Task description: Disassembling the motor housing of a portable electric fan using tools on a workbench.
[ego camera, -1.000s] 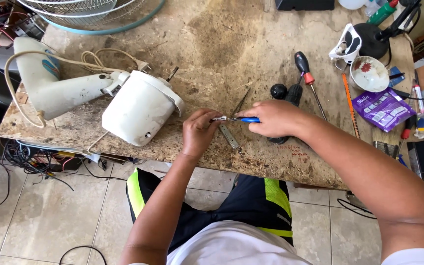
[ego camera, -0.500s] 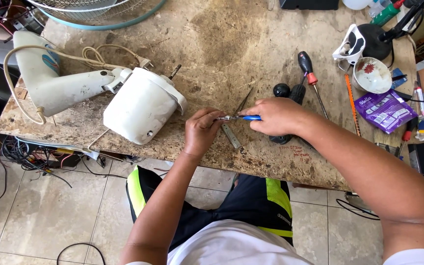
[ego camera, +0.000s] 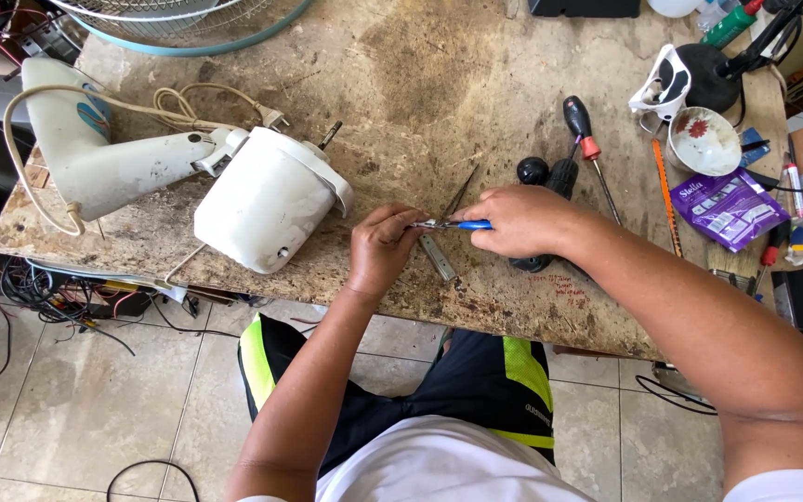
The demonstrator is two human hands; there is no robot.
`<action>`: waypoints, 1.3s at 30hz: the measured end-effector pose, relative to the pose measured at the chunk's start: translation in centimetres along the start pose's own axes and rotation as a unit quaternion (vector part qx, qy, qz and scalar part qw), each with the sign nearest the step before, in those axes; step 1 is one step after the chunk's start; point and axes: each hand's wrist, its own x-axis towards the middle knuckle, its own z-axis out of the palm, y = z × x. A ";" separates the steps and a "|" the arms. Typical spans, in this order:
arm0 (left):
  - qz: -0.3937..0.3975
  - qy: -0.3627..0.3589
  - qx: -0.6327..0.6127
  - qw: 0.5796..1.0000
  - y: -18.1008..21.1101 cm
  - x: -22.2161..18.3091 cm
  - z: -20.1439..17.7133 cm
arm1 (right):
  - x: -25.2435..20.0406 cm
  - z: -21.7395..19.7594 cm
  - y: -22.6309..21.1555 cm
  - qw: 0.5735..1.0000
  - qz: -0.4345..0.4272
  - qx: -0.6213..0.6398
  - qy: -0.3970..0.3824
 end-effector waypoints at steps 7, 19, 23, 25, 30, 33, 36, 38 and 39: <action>0.007 -0.014 -0.007 1.000 -0.4 -0.1 0.0 | 0.5 0.4 0.2 1.000 0.006 0.022 0.001; 0.004 -0.022 -0.014 1.000 -0.4 -0.1 -0.1 | 0.7 0.5 0.5 1.000 -0.009 0.007 0.005; 0.002 -0.026 -0.015 1.000 -0.5 -0.1 -0.1 | 0.8 0.6 0.7 1.000 -0.021 -0.005 0.009; 0.003 -0.026 -0.015 1.000 -0.4 -0.2 -0.1 | 0.4 0.4 0.1 1.000 -0.015 -0.003 0.005; 0.010 -0.019 -0.011 1.000 -0.5 -0.2 -0.1 | -0.3 0.7 0.0 1.000 -0.016 0.010 0.012; 0.035 -0.026 0.001 0.999 -0.6 -0.4 0.1 | -0.9 1.0 0.4 0.999 0.001 0.051 -0.005; 0.079 -0.036 0.018 0.996 -0.6 -1.8 0.7 | -0.7 2.8 2.8 0.998 -0.030 0.048 0.013; 0.123 -0.040 0.048 0.990 -0.8 -2.7 1.3 | -0.5 4.9 4.9 0.990 0.018 0.139 -0.013; 0.131 -0.033 0.056 0.989 -0.9 -2.0 1.1 | 0.1 5.7 5.4 0.991 0.008 0.132 -0.006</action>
